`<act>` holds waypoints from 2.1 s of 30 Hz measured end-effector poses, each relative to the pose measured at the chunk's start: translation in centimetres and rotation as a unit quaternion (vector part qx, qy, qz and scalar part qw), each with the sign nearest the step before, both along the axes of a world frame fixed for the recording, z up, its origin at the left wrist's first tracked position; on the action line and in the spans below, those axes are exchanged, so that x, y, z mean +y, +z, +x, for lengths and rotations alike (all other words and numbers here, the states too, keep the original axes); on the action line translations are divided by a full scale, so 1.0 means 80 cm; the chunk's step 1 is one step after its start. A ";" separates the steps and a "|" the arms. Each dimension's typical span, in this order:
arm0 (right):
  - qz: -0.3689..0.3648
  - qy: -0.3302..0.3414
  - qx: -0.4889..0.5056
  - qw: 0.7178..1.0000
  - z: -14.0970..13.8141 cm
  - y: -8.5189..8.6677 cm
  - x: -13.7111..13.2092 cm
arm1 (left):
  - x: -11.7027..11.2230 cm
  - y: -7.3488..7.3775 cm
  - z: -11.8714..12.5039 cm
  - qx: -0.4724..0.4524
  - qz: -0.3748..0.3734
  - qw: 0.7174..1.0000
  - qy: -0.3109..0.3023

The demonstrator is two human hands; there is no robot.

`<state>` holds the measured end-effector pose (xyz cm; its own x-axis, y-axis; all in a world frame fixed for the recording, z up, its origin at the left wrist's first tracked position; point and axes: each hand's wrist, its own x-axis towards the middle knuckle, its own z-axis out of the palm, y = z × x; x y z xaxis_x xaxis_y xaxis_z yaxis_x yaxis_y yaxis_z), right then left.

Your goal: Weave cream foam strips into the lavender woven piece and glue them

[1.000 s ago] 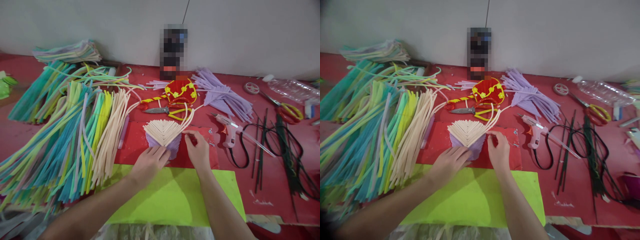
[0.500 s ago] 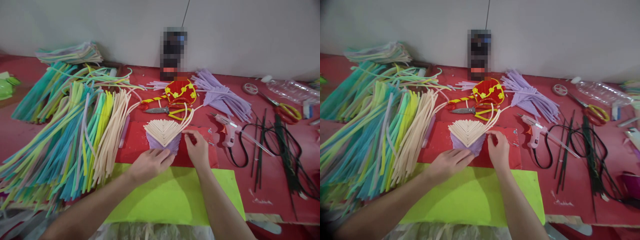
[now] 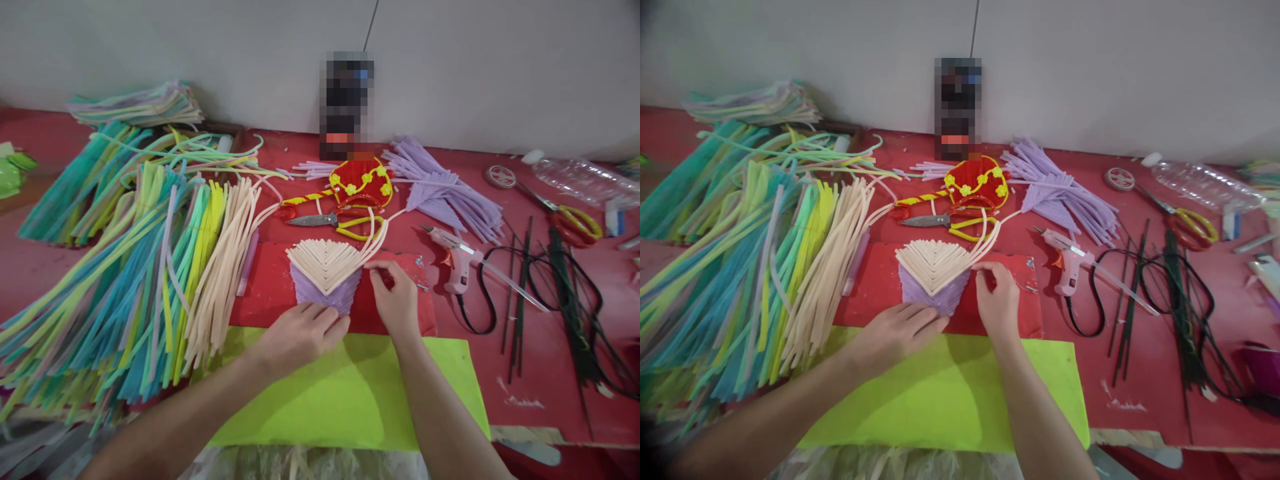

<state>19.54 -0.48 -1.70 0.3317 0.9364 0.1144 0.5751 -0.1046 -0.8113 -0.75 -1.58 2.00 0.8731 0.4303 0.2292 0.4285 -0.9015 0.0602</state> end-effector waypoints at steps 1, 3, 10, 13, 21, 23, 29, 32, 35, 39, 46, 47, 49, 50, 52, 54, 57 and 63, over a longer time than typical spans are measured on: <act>-0.001 -0.002 -0.002 1.000 0.000 0.000 0.000 | 0.000 0.000 0.000 0.009 -0.006 1.000 -0.003; 0.000 -0.006 -0.004 1.000 -0.001 -0.001 0.000 | -0.001 0.001 0.002 0.015 -0.015 1.000 -0.003; 0.009 -0.008 -0.010 1.000 -0.003 0.002 0.002 | -0.010 -0.009 0.013 -0.047 0.000 0.988 0.148; 0.007 -0.011 -0.018 1.000 -0.003 0.001 0.002 | -0.008 -0.018 0.013 0.002 -0.022 0.972 0.232; 0.018 -0.007 -0.043 0.999 -0.003 -0.002 0.002 | -0.001 -0.037 0.010 0.047 -0.086 0.956 0.278; 0.038 -0.002 -0.062 0.997 -0.005 0.000 0.003 | -0.001 -0.039 0.012 0.047 -0.094 0.955 0.276; 0.075 0.044 -0.083 0.993 -0.013 0.001 0.003 | -0.001 -0.039 0.013 0.051 -0.098 0.954 0.279; 0.061 0.047 -0.080 0.994 -0.013 0.000 0.003 | -0.001 -0.038 0.013 0.048 -0.105 0.954 0.276; 0.056 0.041 -0.083 0.994 -0.013 -0.002 0.003 | -0.001 -0.040 0.013 0.043 -0.108 0.954 0.275; 0.049 0.051 -0.087 0.994 -0.011 -0.006 0.003 | -0.002 -0.042 0.012 0.042 -0.103 0.956 0.272; 0.041 0.050 -0.093 0.994 -0.009 -0.016 0.004 | -0.003 -0.036 0.012 0.038 -0.098 0.962 0.252; 0.040 0.049 -0.094 0.994 -0.009 -0.017 0.004 | -0.005 -0.036 0.012 0.038 -0.098 0.963 0.248; 0.039 0.048 -0.093 0.994 -0.009 -0.018 0.005 | -0.009 -0.036 0.013 0.039 -0.097 0.964 0.243; 0.038 0.048 -0.092 0.994 -0.009 -0.018 0.005 | -0.011 -0.037 0.014 0.040 -0.096 0.964 0.243; 0.037 0.049 -0.090 0.994 -0.009 -0.017 0.005 | -0.015 -0.037 0.015 0.043 -0.094 0.964 0.245; 0.036 0.050 -0.090 0.994 -0.009 -0.016 0.005 | -0.018 -0.038 0.016 0.047 -0.094 0.963 0.248; 0.036 0.049 -0.090 0.994 -0.009 -0.015 0.005 | -0.019 -0.039 0.016 0.048 -0.092 0.962 0.253; 0.039 0.053 -0.094 0.993 -0.010 -0.013 0.005 | -0.022 -0.037 0.017 0.063 -0.109 0.957 0.260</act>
